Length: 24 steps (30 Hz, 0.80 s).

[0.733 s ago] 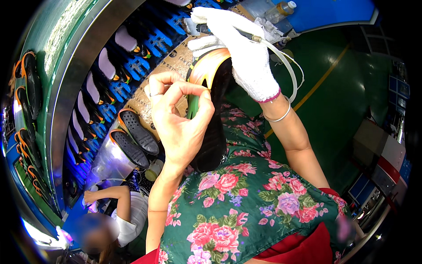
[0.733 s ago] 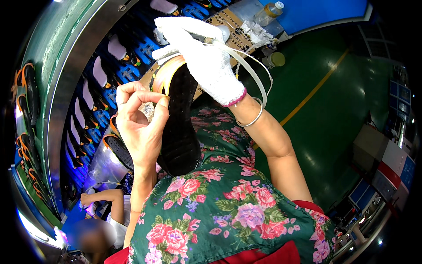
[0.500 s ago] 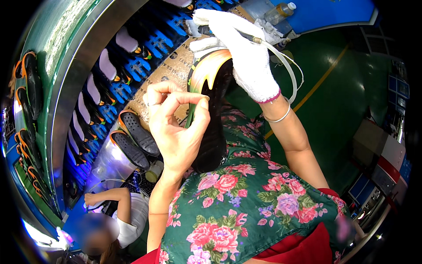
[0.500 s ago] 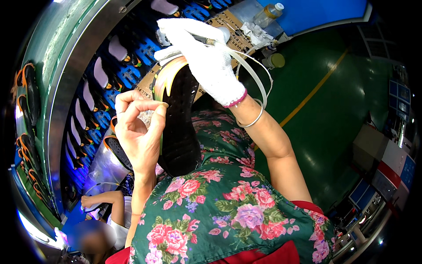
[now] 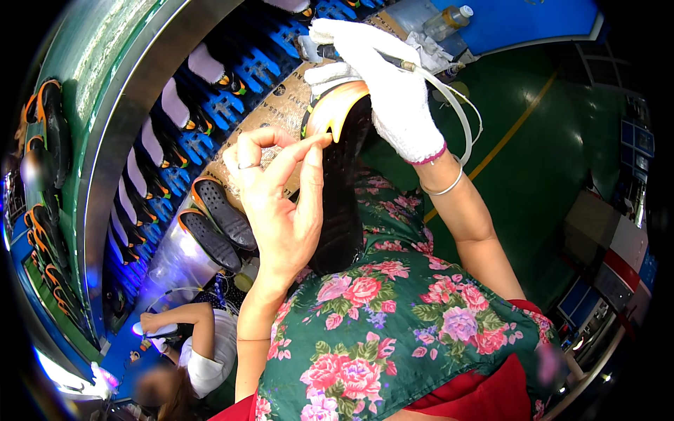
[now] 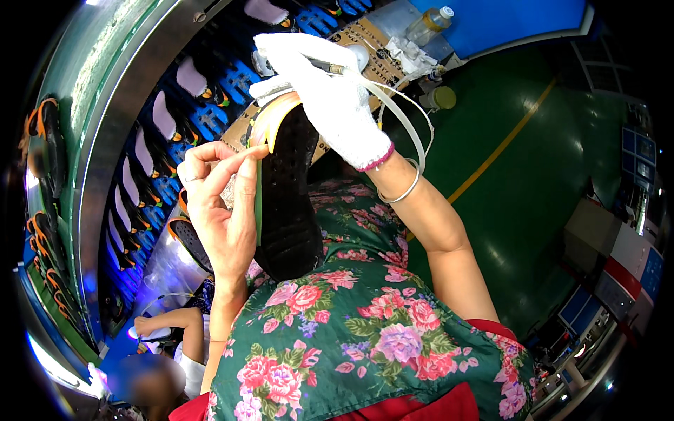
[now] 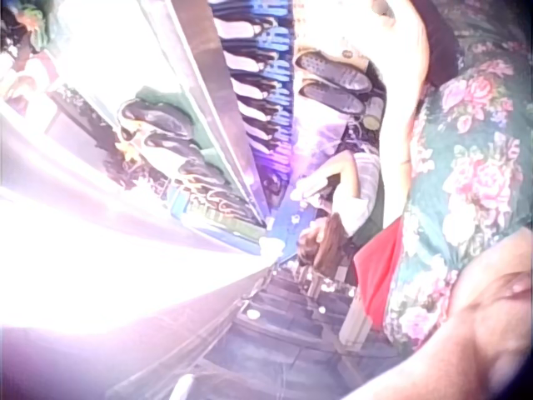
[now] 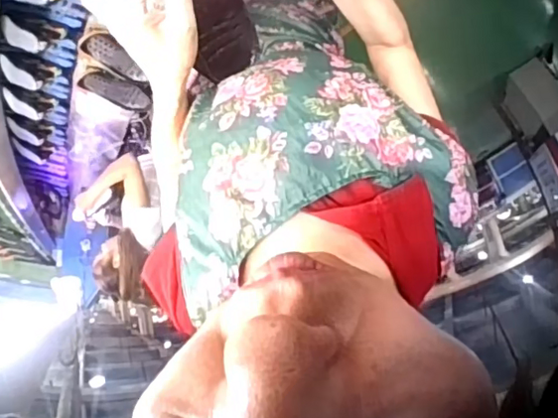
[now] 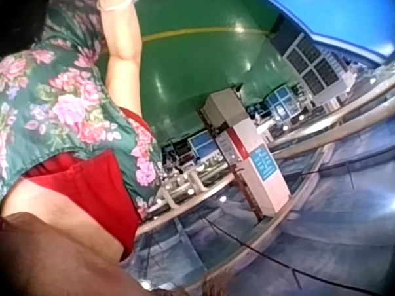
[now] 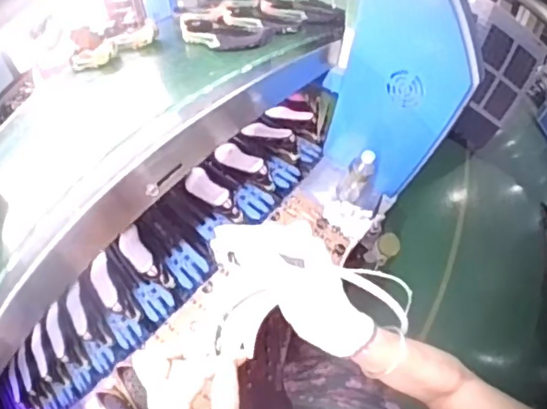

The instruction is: The person applies adhesive to the bottom and inner heel areas of shoe soles using a brush, then places the soles onto a conveyor belt.

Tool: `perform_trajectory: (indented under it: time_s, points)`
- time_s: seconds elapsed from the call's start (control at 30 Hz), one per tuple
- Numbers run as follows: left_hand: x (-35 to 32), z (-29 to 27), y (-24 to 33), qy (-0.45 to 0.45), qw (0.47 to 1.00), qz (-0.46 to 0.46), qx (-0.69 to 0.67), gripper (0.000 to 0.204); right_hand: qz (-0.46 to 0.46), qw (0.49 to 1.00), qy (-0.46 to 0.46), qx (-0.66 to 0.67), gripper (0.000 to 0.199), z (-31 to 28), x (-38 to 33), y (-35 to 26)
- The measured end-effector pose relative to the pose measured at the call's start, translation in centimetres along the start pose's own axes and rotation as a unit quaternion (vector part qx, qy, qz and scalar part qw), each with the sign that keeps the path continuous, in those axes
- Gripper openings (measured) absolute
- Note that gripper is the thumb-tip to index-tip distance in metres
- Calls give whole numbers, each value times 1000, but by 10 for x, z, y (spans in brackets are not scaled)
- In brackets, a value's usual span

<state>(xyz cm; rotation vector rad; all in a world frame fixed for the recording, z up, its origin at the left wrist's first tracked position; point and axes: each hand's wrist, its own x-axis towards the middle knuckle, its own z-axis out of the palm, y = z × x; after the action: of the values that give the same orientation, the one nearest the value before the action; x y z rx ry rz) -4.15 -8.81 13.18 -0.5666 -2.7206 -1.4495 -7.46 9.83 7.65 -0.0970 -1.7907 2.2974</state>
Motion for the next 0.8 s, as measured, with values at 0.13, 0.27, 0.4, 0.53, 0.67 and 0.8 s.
perform_trajectory:
  time_s: [0.13,0.27,0.4,0.53,0.67,0.8]
  points:
    - [3,6,2,23,999,16,28,13,29,995,15,92,33,6,0,-3]
    - [5,13,-2,30,999,21,5,12,45,992,27,116,33,7,-2,-10]
    - [4,14,-3,24,999,16,-20,12,36,994,24,99,32,6,-2,-9]
    - [6,13,-2,22,999,25,-23,13,7,998,16,55,32,3,-2,-11]
    - [1,8,-8,17,996,28,-80,12,49,993,34,97,29,2,-3,-22]
    - [-27,-2,-44,25,955,-91,-281,19,52,987,74,131,28,-12,-8,-16]
